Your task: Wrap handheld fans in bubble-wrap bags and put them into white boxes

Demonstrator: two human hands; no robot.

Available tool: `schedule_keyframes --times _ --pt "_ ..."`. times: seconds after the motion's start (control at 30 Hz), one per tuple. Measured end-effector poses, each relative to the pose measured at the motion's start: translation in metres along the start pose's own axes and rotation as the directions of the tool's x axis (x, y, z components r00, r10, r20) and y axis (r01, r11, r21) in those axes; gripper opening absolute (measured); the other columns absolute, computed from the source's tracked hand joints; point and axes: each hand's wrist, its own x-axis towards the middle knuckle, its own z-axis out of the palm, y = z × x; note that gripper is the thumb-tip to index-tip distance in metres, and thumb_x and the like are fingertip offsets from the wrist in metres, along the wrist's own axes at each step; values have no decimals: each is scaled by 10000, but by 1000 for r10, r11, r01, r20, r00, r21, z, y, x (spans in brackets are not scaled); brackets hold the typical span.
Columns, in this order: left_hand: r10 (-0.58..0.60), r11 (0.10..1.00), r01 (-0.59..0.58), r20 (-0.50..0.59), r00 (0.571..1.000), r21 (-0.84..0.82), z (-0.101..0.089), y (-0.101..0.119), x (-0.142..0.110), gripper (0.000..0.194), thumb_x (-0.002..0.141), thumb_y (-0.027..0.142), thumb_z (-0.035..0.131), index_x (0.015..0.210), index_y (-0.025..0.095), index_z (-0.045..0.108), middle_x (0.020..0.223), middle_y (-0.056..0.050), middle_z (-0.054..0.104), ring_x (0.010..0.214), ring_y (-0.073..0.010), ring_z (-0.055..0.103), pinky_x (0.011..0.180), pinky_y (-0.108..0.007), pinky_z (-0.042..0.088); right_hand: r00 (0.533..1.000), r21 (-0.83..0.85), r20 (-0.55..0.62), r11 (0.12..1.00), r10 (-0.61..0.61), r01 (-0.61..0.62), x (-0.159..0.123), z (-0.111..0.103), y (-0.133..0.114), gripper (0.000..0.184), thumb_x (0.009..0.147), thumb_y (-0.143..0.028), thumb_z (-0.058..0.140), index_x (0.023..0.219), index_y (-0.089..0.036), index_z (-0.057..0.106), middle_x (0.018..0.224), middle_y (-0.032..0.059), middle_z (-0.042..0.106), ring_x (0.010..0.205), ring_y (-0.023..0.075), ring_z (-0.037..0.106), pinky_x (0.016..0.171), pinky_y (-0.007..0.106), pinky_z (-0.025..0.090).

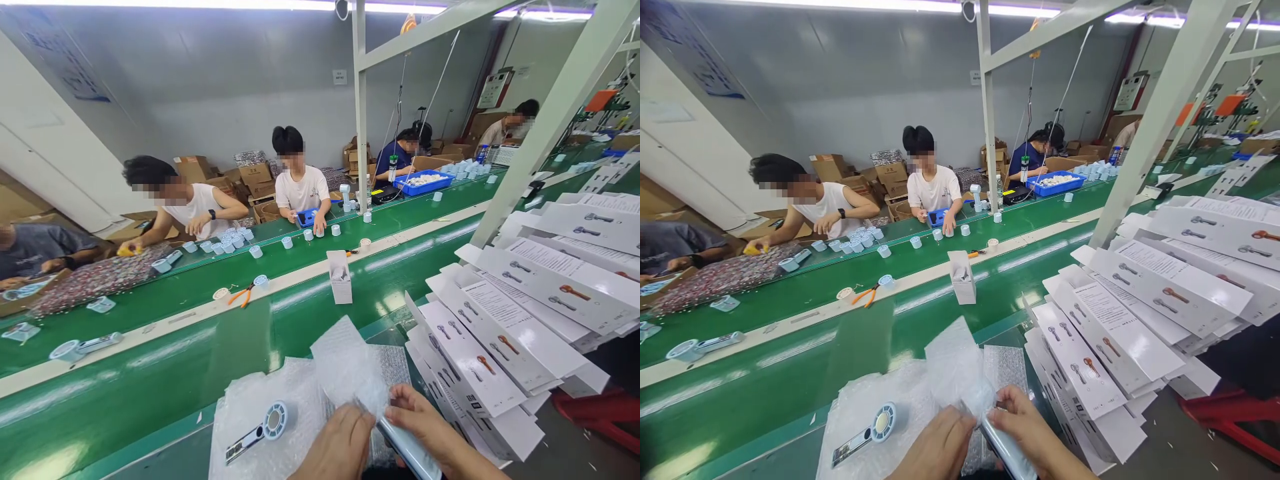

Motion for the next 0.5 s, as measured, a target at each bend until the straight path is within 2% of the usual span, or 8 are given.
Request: schedule_keyframes --times 0.07,0.13,0.2,0.23,0.3,0.37,0.43,0.5 --pt "-108 988 114 63 992 -101 8 -1 -2 309 778 35 451 1043 166 540 865 -78 684 771 -190 661 689 -313 580 1000 48 -25 999 -16 17 5 -3 8 649 591 -430 768 1088 -242 394 826 -30 569 543 130 592 369 240 496" --pt "-268 935 289 123 955 -204 13 -2 0 234 775 52 472 959 173 553 783 -43 674 669 -156 643 628 -273 566 999 2 1 999 40 -40 8 -5 15 793 549 -467 787 1173 -233 357 777 -43 551 492 115 561 348 228 475" --pt "-408 875 419 94 908 -243 14 -2 6 190 783 56 459 890 178 556 725 -22 662 634 -147 631 613 -271 557 995 -84 40 992 96 -92 10 -5 18 724 542 -523 769 1097 -209 425 729 -40 552 460 107 546 331 205 439" --pt "-443 868 437 30 896 -235 14 -2 8 186 794 54 439 866 179 557 717 -25 658 646 -154 635 615 -280 559 993 -116 45 988 105 -99 10 -5 18 649 554 -540 755 1023 -206 456 728 -33 558 458 104 543 332 201 432" --pt "-401 912 381 -139 905 -150 15 -3 12 206 819 55 394 860 173 557 722 -48 651 675 -180 642 614 -315 568 995 -135 28 987 93 -88 9 -5 15 534 587 -536 737 912 -217 458 753 -32 563 466 94 533 353 214 447" --pt "-252 966 258 -259 933 -11 16 -2 13 245 824 46 366 938 155 554 749 -74 649 691 -202 643 607 -344 577 998 -114 2 992 57 -56 9 -7 10 483 612 -515 723 878 -231 435 791 -42 553 477 87 512 378 242 468" --pt "-104 988 131 -280 954 80 17 1 13 298 806 21 362 1021 140 531 763 -83 653 681 -205 638 598 -342 582 998 -121 -55 992 22 -28 11 -8 9 458 621 -509 698 865 -238 422 806 -44 543 509 96 510 401 247 455" --pt "6 997 12 -235 972 78 17 5 17 323 788 13 376 1052 143 510 792 -84 663 690 -204 636 604 -333 584 990 -167 -135 986 -36 13 15 -7 12 462 577 -441 731 850 -236 420 794 -50 533 560 89 496 451 216 417"
